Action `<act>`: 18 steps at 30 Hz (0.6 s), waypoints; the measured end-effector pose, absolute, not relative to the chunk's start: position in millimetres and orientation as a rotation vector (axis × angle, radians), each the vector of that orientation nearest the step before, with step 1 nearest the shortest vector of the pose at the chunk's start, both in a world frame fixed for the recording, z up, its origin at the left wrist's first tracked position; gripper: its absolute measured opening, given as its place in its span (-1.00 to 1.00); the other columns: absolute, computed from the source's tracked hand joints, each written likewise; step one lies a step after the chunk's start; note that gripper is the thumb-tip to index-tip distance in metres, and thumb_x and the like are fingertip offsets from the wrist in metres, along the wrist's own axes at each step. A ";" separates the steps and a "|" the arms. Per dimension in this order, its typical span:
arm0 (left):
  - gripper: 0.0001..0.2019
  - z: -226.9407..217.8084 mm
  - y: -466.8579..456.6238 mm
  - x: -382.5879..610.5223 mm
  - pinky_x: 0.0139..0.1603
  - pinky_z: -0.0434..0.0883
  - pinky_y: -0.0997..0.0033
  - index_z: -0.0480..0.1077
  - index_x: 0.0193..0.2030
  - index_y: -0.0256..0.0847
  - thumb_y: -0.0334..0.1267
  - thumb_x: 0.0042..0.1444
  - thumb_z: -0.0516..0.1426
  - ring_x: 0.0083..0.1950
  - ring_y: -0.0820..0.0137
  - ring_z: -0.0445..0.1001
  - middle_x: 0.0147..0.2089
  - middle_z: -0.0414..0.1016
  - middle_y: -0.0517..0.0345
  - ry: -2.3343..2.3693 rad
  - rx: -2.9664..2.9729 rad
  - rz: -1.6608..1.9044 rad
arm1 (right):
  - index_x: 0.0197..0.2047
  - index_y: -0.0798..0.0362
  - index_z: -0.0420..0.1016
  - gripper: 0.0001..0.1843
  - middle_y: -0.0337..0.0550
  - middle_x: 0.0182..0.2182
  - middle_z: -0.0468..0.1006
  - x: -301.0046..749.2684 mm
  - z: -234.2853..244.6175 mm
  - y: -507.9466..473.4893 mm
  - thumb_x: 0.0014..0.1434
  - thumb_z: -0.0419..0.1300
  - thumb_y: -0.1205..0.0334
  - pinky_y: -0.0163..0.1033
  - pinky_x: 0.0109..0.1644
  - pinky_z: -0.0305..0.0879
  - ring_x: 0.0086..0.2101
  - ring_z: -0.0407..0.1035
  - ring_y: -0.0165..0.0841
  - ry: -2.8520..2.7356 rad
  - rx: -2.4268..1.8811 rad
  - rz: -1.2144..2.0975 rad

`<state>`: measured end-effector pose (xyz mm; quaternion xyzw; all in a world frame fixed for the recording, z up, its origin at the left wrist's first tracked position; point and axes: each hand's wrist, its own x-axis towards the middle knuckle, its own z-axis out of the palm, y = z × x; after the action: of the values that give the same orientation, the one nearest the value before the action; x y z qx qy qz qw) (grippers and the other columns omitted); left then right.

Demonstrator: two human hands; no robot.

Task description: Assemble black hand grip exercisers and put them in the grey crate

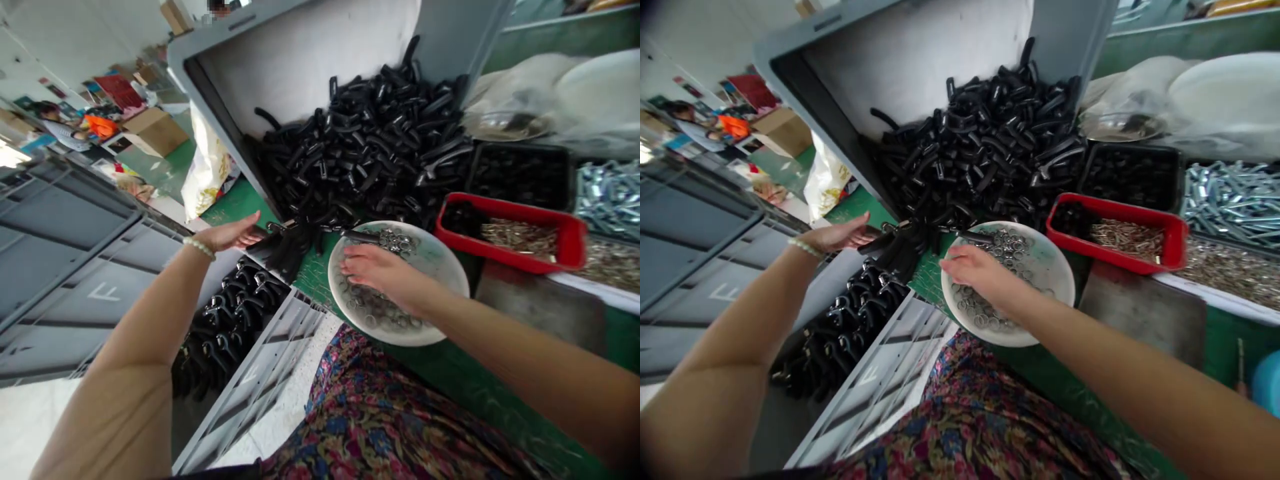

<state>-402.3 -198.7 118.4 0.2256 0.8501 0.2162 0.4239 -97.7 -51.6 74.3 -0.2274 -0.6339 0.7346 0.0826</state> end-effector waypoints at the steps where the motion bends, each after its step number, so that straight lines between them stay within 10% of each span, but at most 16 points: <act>1: -0.37 114.7 -199.5 -408.1 -0.28 0.39 0.45 0.44 -0.29 -0.51 -0.02 0.33 -0.27 -0.35 0.45 0.47 -0.43 0.55 0.05 2.089 0.518 0.540 | -0.08 0.06 0.35 -0.62 0.07 -0.09 0.51 -123.5 70.9 -68.9 0.13 0.16 -0.02 -0.02 0.01 0.40 -0.06 0.42 -0.20 -1.767 -0.717 2.390; 8: -0.58 66.7 -182.4 -432.3 -0.17 0.42 0.29 0.48 -0.43 -0.34 0.06 0.07 0.14 -0.24 0.30 0.52 -0.41 0.56 -0.05 2.041 0.567 0.617 | 0.10 0.17 0.20 -0.11 0.26 -0.11 0.44 -243.9 34.5 -104.2 0.02 -0.06 -0.46 0.09 -0.24 0.44 -0.11 0.41 -0.09 -1.807 -1.080 2.584; 18: -0.47 53.0 -221.1 -421.4 0.11 0.33 0.19 0.50 -0.19 -0.36 0.15 0.05 0.07 0.04 0.18 0.45 -0.21 0.57 -0.13 1.457 0.476 0.884 | -0.08 -0.02 0.42 -0.46 -0.03 -0.15 0.53 -263.2 35.1 -119.6 -0.01 0.17 -0.22 0.14 0.14 0.20 0.01 0.33 -0.12 -1.662 -1.152 2.525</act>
<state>-421.4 -221.1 53.0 0.2082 0.6371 0.3865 0.6335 -263.2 -119.6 35.1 -0.3556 -0.5133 0.7797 -0.0464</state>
